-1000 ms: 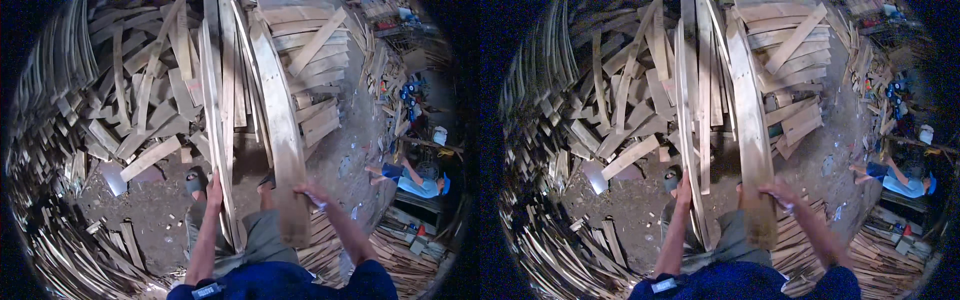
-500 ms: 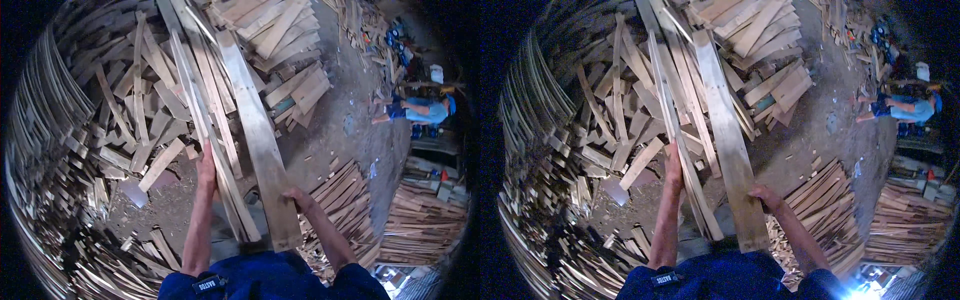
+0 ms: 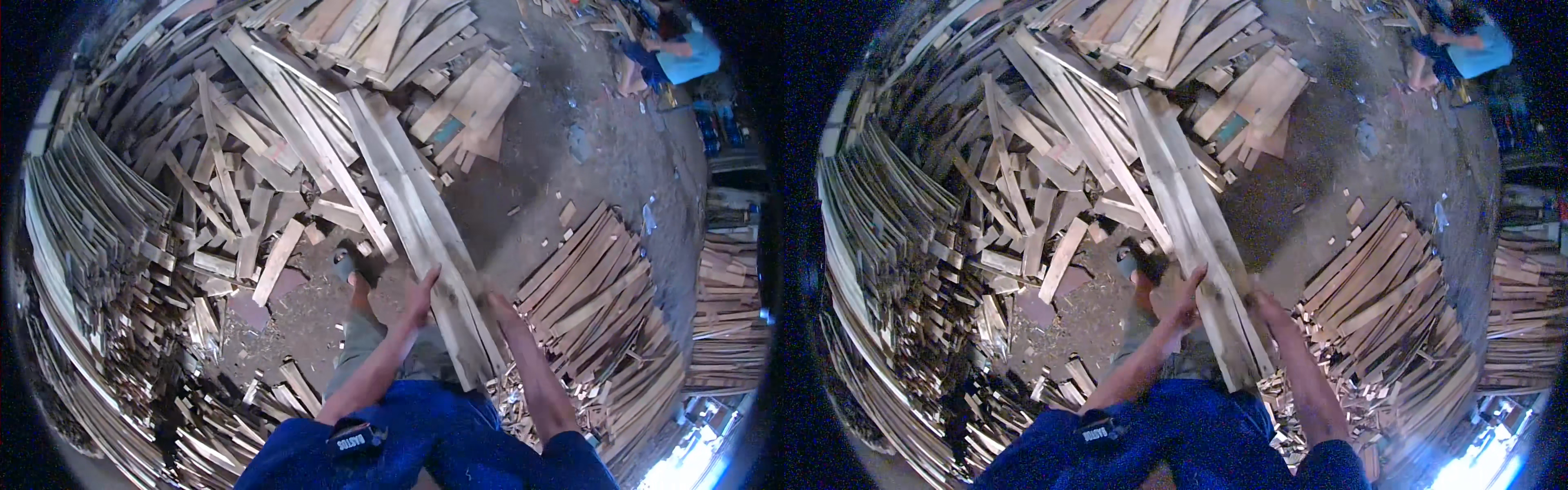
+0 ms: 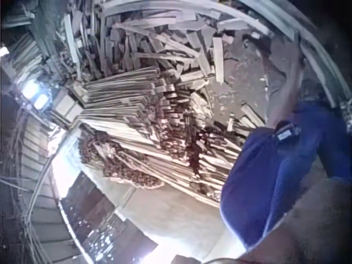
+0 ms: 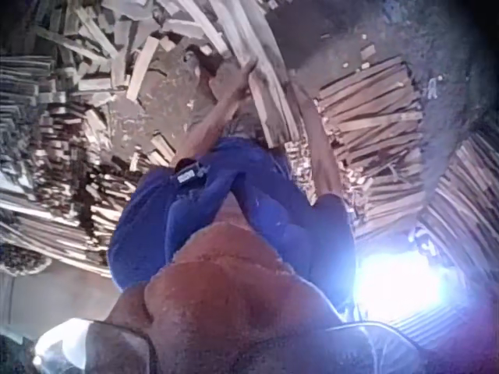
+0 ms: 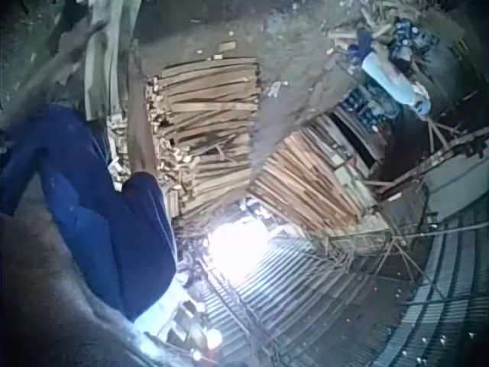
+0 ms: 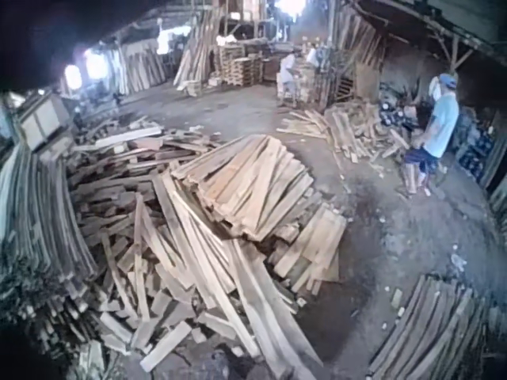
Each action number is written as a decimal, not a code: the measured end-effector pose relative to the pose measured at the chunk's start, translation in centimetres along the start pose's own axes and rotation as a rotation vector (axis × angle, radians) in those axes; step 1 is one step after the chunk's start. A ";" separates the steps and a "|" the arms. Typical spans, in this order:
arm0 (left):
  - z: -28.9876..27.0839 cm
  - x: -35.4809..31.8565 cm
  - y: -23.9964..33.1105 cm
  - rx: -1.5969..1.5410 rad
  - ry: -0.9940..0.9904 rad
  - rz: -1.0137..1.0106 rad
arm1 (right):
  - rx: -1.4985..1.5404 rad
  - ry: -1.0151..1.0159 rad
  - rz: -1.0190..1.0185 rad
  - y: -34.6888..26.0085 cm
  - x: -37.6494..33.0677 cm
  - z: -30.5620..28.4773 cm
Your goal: The person is picking up wooden boards from a disorganized pile and stacking them neatly on a pallet.
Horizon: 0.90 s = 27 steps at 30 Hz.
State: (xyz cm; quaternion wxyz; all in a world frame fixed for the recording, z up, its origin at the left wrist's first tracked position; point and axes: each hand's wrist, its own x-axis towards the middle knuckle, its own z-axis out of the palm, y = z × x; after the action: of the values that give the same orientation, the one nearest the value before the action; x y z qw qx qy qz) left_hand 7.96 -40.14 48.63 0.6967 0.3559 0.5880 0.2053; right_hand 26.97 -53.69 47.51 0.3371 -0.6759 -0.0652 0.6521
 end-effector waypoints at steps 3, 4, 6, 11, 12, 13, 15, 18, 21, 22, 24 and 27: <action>0.8 -1.1 -0.4 -0.626 -0.324 -0.453 | -0.135 -0.223 -0.161 -3.7 -1.9 3.8; 1.3 -1.5 -0.2 -0.600 -0.351 -0.471 | -0.206 -0.289 -0.308 -3.6 -2.0 3.8; 1.5 -1.2 -1.3 -0.532 -0.291 -0.400 | -0.138 -0.142 -0.060 -4.9 -3.0 4.6; 0.1 -2.4 -2.0 -0.411 -0.222 -0.304 | -0.196 -0.172 0.240 -4.2 -6.4 3.4; 0.6 -2.5 0.2 -0.468 -0.263 -0.337 | -0.265 -0.099 0.283 -2.3 -7.5 2.9; -1.7 -0.6 -1.9 -0.466 -0.253 -0.337 | -0.222 -0.171 0.241 -1.9 -9.0 3.4; -7.1 5.8 -8.3 -0.710 -0.264 -0.649 | -0.151 -0.276 0.191 -3.1 -12.1 6.0; -2.5 6.1 -2.3 -0.634 -0.406 -0.702 | -0.328 -0.129 0.288 -0.7 -17.4 7.6; -1.3 5.7 -3.2 -0.512 -0.411 -0.880 | -0.278 0.158 0.427 -0.8 -21.2 14.1; -3.4 5.9 -9.5 -0.539 -0.305 -0.821 | -0.219 0.272 0.411 -2.7 -21.8 17.0; -0.6 4.4 -13.0 -0.694 -0.437 -0.964 | -0.119 0.378 0.382 1.5 -24.4 18.5; 0.4 -0.3 -7.4 -0.092 -0.494 -0.454 | -0.248 0.632 0.438 -0.3 -26.6 22.2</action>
State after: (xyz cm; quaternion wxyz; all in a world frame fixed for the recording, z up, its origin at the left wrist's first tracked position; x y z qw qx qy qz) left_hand 7.33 -45.35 43.36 0.8613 0.2231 0.4559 -0.0212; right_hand 2.82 -59.31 71.69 0.1096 -0.8765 0.1091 0.4558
